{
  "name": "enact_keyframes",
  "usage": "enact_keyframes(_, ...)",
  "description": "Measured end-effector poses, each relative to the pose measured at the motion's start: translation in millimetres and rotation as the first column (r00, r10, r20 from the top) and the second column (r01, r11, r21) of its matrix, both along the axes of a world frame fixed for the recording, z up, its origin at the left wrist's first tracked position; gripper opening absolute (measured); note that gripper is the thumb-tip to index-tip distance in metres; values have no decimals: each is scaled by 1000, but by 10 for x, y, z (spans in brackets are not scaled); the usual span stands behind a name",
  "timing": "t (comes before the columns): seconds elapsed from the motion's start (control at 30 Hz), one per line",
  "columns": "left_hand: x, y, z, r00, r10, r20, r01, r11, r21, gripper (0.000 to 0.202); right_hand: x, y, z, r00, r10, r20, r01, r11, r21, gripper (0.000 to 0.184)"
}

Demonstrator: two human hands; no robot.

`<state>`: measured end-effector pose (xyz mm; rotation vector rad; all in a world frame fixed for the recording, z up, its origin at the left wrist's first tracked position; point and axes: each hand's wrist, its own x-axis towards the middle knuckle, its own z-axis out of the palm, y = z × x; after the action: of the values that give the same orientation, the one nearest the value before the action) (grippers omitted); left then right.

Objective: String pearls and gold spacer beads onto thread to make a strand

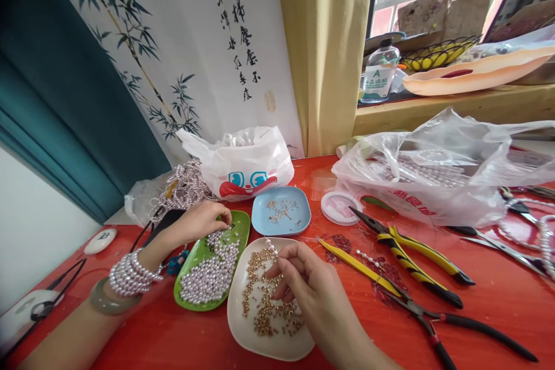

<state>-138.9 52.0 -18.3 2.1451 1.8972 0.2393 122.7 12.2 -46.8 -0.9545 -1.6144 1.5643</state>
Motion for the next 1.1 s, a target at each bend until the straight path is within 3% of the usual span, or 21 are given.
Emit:
enact_keyframes(0.17, 55, 10, 38, 997, 20, 75, -22, 999, 28, 14, 7, -2, 1, 1000, 5, 7, -5, 1000, 24, 15)
enact_keyframes(0.23, 156, -25, 79, 965, 15, 262, -12, 1000, -15, 15, 6, -5, 3, 1000, 4, 10, -4, 1000, 21, 14)
enact_keyframes(0.27, 224, -52, 99, 902, 23, 430, 3, 998, -58, 14, 4, -8, 5, 1000, 4, 11, -5, 1000, 17, 14)
enact_keyframes(0.3, 298, -83, 115, 785, 53, 617, 29, 992, -122, 15, 2, -12, 9, 1000, 4, 18, -4, 1000, 13, 14)
enact_keyframes(0.37, 450, -151, 128, 545, 120, 830, 52, 983, -176, 12, -1, -23, 17, 999, 0, 41, 0, 1000, 9, 14)
enact_keyframes(0.47, 621, -230, 96, 300, 219, 929, 96, 962, -257, 10, -4, -44, 32, 998, 4, 56, -4, 1000, 10, 13)
enact_keyframes(0.57, 688, -261, 37, 186, 270, 945, 123, 948, -295, 11, -8, -54, 45, 999, 5, 47, -5, 1000, 10, 11)
enact_keyframes(0.73, 692, -260, -16, 138, 280, 950, 106, 949, -296, 10, -21, -31, 61, 998, -2, 59, 2, 1000, 12, 11)
enact_keyframes(1.1, 685, -249, -29, 146, 288, 946, 60, 952, -299, 11, -17, -46, 91, 996, -9, 92, 10, 1000, -14, 12)
